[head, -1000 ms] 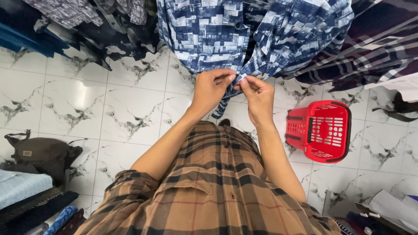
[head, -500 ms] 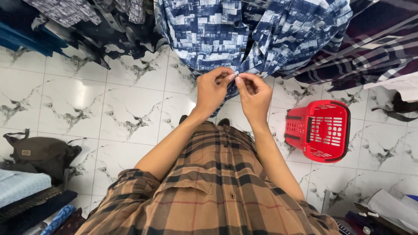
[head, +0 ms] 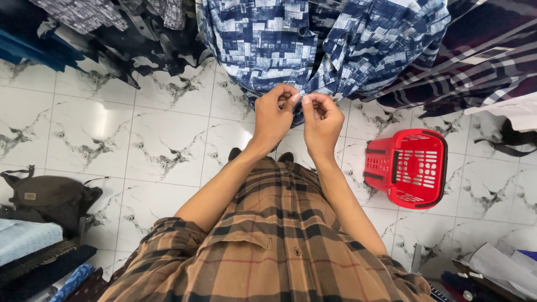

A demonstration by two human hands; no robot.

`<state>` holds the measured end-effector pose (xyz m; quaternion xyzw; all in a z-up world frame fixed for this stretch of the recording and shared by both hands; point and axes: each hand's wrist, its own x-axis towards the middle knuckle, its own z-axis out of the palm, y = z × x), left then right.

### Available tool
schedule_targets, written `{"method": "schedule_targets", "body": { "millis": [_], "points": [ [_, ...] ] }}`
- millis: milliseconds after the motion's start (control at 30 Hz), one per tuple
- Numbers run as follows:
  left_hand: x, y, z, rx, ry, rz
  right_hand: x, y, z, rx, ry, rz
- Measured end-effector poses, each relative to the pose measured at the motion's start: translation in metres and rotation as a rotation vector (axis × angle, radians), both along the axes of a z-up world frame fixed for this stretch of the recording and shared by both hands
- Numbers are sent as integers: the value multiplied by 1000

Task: The person is inspecting shirts by removing them from hangers, unbuttoning them, and then hanging them back on a clothing rack.

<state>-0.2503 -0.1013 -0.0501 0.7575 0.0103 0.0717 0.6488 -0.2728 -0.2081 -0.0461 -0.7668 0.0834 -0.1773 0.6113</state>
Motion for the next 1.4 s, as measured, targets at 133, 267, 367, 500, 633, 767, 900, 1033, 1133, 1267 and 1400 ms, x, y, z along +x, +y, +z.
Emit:
{"method": "schedule_targets", "body": {
  "millis": [133, 267, 367, 500, 633, 767, 900, 1033, 1133, 1267, 1400],
  "points": [
    [-1, 6, 3, 23, -16, 14, 3, -4, 4, -410, -202, 17],
    [-3, 5, 3, 51, -21, 22, 0, 1, 3, -313, -127, 20],
    [-1, 5, -1, 84, -34, 12, 0, 1, 0, -93, -37, 54],
    [4, 8, -12, -43, 97, -28, 4, -4, -2, -456, -266, 32],
    [2, 7, -8, -157, 178, -66, 5, -6, -5, -474, -333, 56],
    [-2, 3, 2, -149, 132, -50, 9, -11, -14, -491, -368, 67],
    [4, 3, 1, -86, 67, 5, 10, -9, 4, -460, -377, 70],
    [4, 2, -8, -72, 57, 22, 6, -11, 8, -451, -271, 80],
    [8, -1, -19, -126, 50, 5, 2, -7, -2, -148, -33, 47],
    [8, -1, -16, -128, 41, -48, 7, -2, 1, 299, 190, 32],
    [7, -2, -14, -223, 116, -91, 11, -10, -3, 616, 319, 11]
  ]
}}
